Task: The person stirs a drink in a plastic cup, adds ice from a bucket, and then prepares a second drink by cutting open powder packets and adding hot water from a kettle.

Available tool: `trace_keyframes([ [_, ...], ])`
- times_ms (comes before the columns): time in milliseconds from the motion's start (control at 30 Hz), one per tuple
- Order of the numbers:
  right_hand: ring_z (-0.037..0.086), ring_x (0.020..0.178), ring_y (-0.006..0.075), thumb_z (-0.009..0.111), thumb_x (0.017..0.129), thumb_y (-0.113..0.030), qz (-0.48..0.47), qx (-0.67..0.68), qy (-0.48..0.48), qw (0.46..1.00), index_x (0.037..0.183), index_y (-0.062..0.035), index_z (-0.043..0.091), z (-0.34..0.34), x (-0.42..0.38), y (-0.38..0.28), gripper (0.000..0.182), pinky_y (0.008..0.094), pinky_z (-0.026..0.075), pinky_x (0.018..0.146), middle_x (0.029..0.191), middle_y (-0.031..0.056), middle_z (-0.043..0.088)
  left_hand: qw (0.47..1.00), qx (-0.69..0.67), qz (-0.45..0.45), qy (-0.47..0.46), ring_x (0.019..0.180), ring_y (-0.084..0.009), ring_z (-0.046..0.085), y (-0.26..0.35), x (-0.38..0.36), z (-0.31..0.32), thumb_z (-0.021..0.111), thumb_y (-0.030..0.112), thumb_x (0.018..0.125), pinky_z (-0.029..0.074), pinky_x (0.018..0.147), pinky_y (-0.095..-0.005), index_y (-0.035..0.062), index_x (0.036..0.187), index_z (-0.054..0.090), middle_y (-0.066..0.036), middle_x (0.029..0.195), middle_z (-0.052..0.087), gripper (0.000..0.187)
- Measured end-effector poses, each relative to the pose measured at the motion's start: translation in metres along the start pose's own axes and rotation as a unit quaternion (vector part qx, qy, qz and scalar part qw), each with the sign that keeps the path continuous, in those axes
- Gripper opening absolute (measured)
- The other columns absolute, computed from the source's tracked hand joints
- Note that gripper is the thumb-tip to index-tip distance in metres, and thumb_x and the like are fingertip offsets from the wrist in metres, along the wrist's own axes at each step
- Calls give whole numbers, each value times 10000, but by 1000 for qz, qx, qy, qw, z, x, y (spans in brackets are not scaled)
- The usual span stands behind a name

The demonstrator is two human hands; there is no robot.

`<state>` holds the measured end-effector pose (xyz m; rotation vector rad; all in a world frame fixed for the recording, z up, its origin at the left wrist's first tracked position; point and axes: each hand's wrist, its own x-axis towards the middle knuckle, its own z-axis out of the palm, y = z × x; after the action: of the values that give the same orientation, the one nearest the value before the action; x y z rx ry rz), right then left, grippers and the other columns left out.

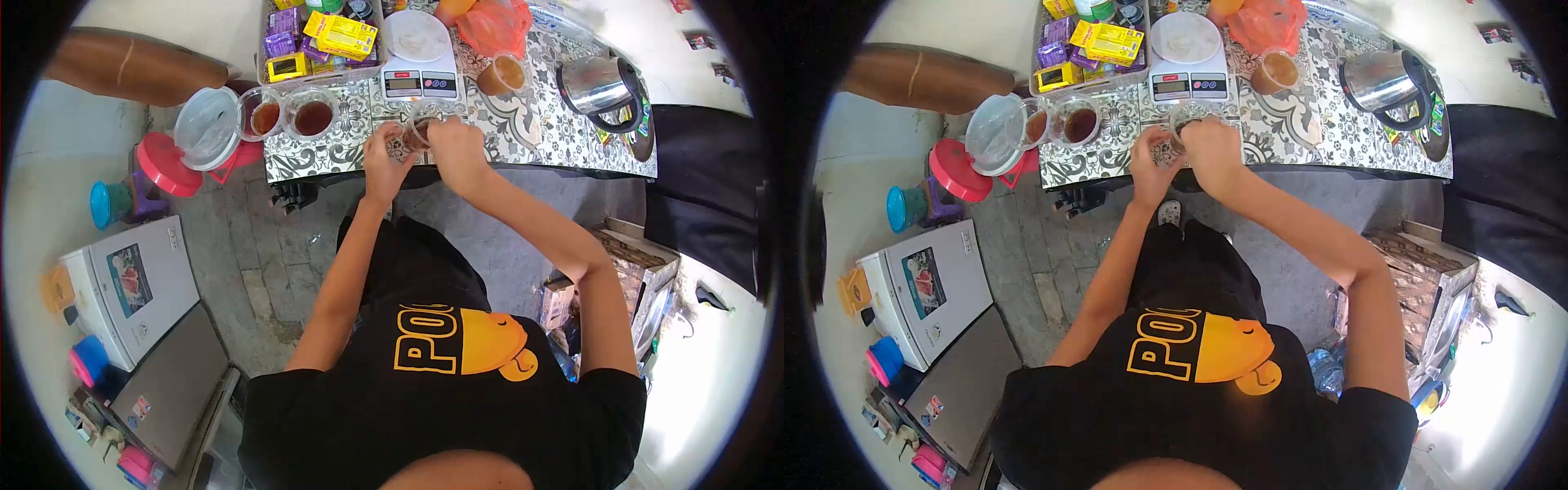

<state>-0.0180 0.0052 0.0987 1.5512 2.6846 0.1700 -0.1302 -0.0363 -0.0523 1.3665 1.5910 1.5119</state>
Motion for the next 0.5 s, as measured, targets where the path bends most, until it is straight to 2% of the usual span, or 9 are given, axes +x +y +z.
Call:
trace_keyframes([
  [67, 678, 734, 267, 683, 670, -81, -23, 35, -27, 999, 736, -45, 666, -5, -1, 6, 77, 361, 547, 576, 716, 136, 656, 992, 98, 55, -51, 1068, -259, 590, 8, 5, -2, 864, 142, 610, 391, 950, -393, 49, 1254, 491, -109, 1100, 623, 750],
  [167, 675, 756, 302, 677, 697, -57, -31, 57, -49, 997, 792, -22, 649, -7, -3, 8, 106, 378, 550, 610, 786, 177, 659, 993, 86, 71, -34, 1087, -254, 584, 11, 6, 0, 868, 184, 600, 340, 991, -406, 52, 1276, 497, -100, 1111, 629, 782],
  [267, 673, 760, 322, 657, 705, -31, -52, 108, -71, 990, 862, 1, 626, -5, -11, 6, 163, 397, 551, 625, 833, 195, 652, 987, 115, 109, -10, 1077, -255, 586, 18, 9, 3, 859, 225, 613, 336, 986, -433, 47, 1275, 517, -96, 1112, 634, 766],
  [300, 671, 760, 332, 642, 712, -15, -52, 136, -88, 985, 898, 13, 610, -7, -15, 4, 190, 404, 551, 636, 853, 198, 644, 986, 130, 105, -16, 1070, -276, 591, 17, 11, 5, 877, 296, 574, 312, 1007, -460, 22, 1243, 525, -112, 1126, 630, 804],
  [400, 669, 766, 337, 623, 721, 11, -70, 134, -121, 981, 907, 32, 580, -20, -23, 4, 192, 404, 551, 668, 875, 200, 621, 978, 181, 82, -65, 1092, -268, 571, 14, 11, 5, 872, 308, 565, 282, 1029, -463, 34, 1214, 555, -112, 1126, 623, 772],
  [500, 665, 750, 319, 614, 780, -9, -108, 196, -72, 972, 893, 15, 573, -16, -27, 17, 123, 393, 546, 683, 875, 167, 605, 983, 160, 75, -53, 1103, -258, 555, 13, 9, 5, 863, 304, 560, 262, 1044, -463, 60, 1193, 576, -97, 1111, 623, 737],
])
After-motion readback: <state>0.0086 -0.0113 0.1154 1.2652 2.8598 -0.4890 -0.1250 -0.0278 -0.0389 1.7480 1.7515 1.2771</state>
